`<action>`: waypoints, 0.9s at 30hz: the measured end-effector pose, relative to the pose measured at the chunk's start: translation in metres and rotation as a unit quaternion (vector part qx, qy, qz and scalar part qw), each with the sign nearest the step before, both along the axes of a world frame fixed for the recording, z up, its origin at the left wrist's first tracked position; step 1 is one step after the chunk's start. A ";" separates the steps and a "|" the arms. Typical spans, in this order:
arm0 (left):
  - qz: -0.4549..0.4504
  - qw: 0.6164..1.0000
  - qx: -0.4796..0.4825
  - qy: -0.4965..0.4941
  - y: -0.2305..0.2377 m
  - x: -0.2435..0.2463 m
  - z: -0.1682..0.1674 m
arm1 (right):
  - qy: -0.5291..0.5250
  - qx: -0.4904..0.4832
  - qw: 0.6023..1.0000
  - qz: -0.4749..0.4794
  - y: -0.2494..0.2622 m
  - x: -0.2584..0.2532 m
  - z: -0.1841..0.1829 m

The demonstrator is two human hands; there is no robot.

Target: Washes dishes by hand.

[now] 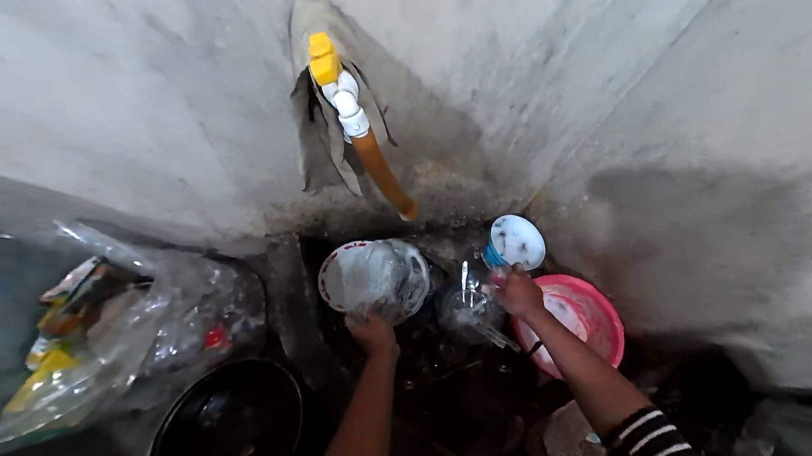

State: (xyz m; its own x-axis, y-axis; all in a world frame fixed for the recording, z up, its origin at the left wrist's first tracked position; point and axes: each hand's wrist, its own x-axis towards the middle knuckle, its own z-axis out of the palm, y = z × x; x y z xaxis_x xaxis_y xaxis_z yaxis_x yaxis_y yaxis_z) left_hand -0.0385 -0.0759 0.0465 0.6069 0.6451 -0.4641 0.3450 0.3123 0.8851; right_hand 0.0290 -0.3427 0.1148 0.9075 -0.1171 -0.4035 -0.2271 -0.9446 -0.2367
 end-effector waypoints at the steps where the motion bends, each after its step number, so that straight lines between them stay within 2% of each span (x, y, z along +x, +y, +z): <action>1: 0.013 0.999 -0.031 0.020 0.001 0.001 -0.003 | 0.015 -0.047 0.999 0.011 -0.002 0.003 -0.013; 4: 0.054 0.992 -0.111 0.041 0.006 0.007 -0.012 | 0.034 -0.129 0.990 0.036 -0.001 0.010 -0.045; 8: 0.090 0.985 -0.131 0.059 0.015 0.012 -0.024 | 0.077 -0.144 0.986 0.021 -0.005 0.016 -0.062; 15: 0.071 0.987 -0.102 0.102 0.026 0.014 -0.040 | 0.112 -0.026 0.991 -0.062 -0.033 0.027 -0.036; 19: 0.061 0.984 -0.130 0.104 0.025 0.011 -0.039 | 0.035 0.029 0.997 -0.060 -0.044 0.013 -0.013; 21: 0.023 0.987 -0.116 0.104 0.011 0.006 -0.024 | -0.030 0.020 0.998 -0.045 -0.043 0.002 0.000; 24: -0.104 0.994 0.036 0.027 -0.031 0.001 0.013 | -0.123 0.052 0.990 -0.036 -0.047 -0.012 0.019; 25: -0.180 0.980 0.078 -0.022 -0.045 0.003 0.029 | -0.149 0.081 0.985 -0.034 -0.051 -0.015 0.025; 27: -0.347 0.926 0.111 -0.098 -0.064 0.014 0.062 | -0.190 0.153 0.969 -0.027 -0.058 -0.016 0.038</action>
State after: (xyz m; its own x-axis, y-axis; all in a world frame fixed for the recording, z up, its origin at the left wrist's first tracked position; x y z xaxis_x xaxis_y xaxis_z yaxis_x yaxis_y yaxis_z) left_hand -0.0247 -0.1399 0.1083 0.9696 0.1337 -0.2048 0.2211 -0.1214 0.9677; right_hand 0.0132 -0.4002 0.1530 0.9934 -0.0957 -0.0639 -0.1150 -0.8057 -0.5811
